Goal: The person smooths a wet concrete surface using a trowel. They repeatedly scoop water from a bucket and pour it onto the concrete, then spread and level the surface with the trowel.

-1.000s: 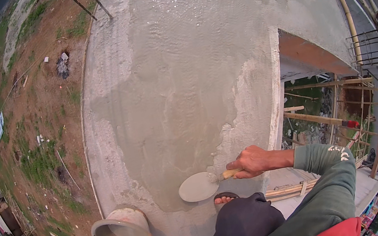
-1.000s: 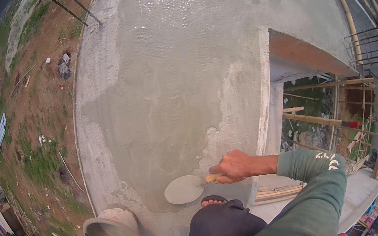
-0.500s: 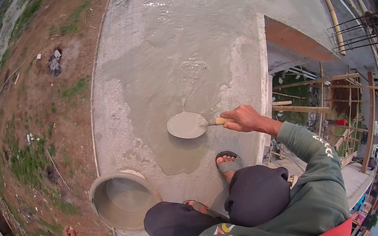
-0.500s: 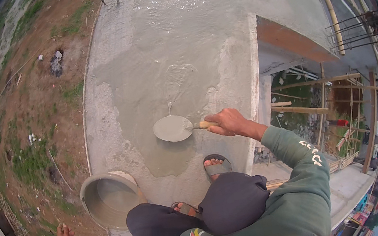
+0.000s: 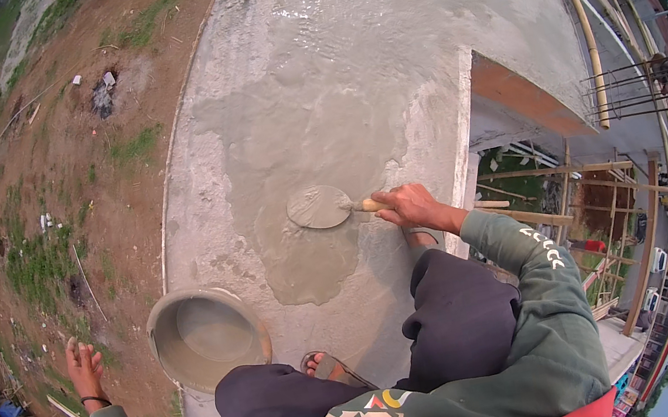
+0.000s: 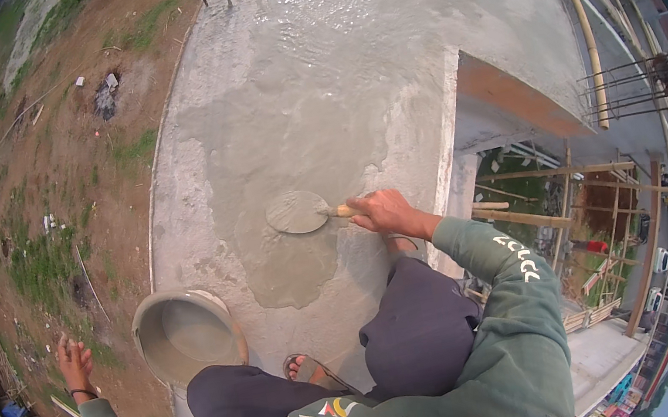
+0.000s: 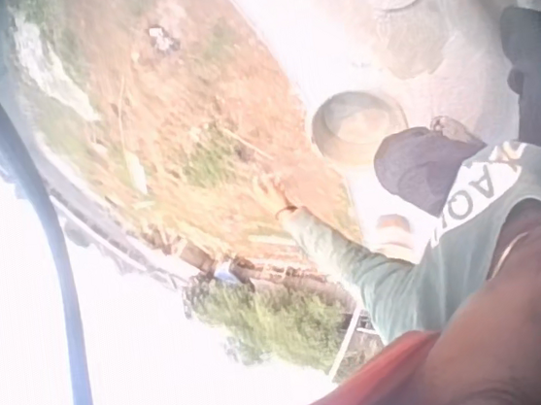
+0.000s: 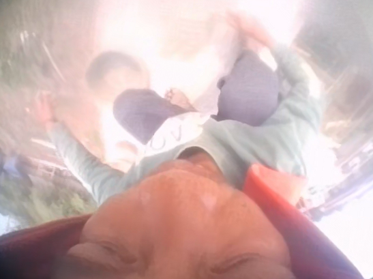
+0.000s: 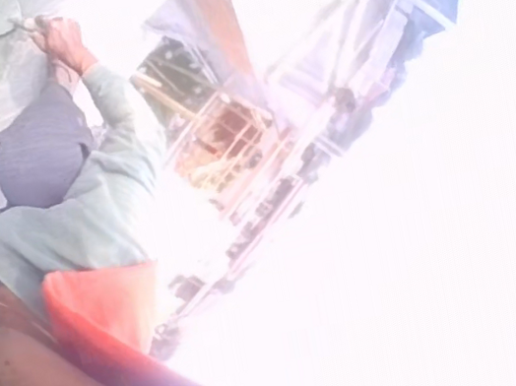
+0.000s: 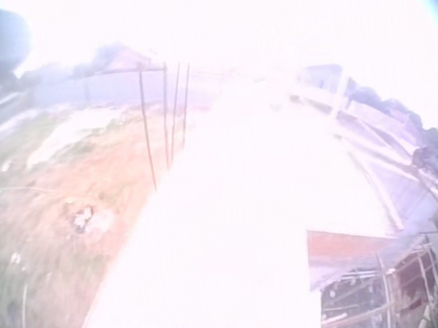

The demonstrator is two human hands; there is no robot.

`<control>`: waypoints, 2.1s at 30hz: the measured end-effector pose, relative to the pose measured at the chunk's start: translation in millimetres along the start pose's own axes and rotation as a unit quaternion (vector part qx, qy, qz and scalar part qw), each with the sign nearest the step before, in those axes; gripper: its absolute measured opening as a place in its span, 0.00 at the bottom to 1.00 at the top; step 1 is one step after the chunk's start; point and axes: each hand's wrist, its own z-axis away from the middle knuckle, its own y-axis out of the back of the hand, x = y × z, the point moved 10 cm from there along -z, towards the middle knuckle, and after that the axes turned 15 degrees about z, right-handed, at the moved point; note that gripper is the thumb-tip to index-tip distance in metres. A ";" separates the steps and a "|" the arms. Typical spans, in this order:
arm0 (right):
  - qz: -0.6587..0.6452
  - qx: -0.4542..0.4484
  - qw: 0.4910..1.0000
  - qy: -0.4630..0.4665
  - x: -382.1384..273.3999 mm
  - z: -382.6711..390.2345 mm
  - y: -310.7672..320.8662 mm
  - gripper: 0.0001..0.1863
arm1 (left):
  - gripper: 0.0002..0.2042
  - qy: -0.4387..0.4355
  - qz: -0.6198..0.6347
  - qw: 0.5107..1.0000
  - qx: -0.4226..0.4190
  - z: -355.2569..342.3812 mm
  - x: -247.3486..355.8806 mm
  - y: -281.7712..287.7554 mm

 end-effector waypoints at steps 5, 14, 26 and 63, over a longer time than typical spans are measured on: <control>-0.072 0.107 0.987 -0.099 93.7 -49.4 57.6 0.20 | 0.30 0.040 0.002 0.999 0.032 68.3 37.5 -32.1; -0.111 0.139 0.940 -0.290 358.9 -168.8 167.4 0.21 | 0.26 -0.057 0.010 0.994 0.095 142.6 108.4 -116.1; -0.046 0.115 0.966 -0.228 374.0 -223.2 175.1 0.22 | 0.26 -0.052 -0.393 0.918 -0.020 193.4 150.6 -235.5; 0.024 0.074 0.994 0.075 192.1 -214.5 118.4 0.16 | 0.21 -0.090 -0.027 0.996 -0.012 186.2 102.7 -248.5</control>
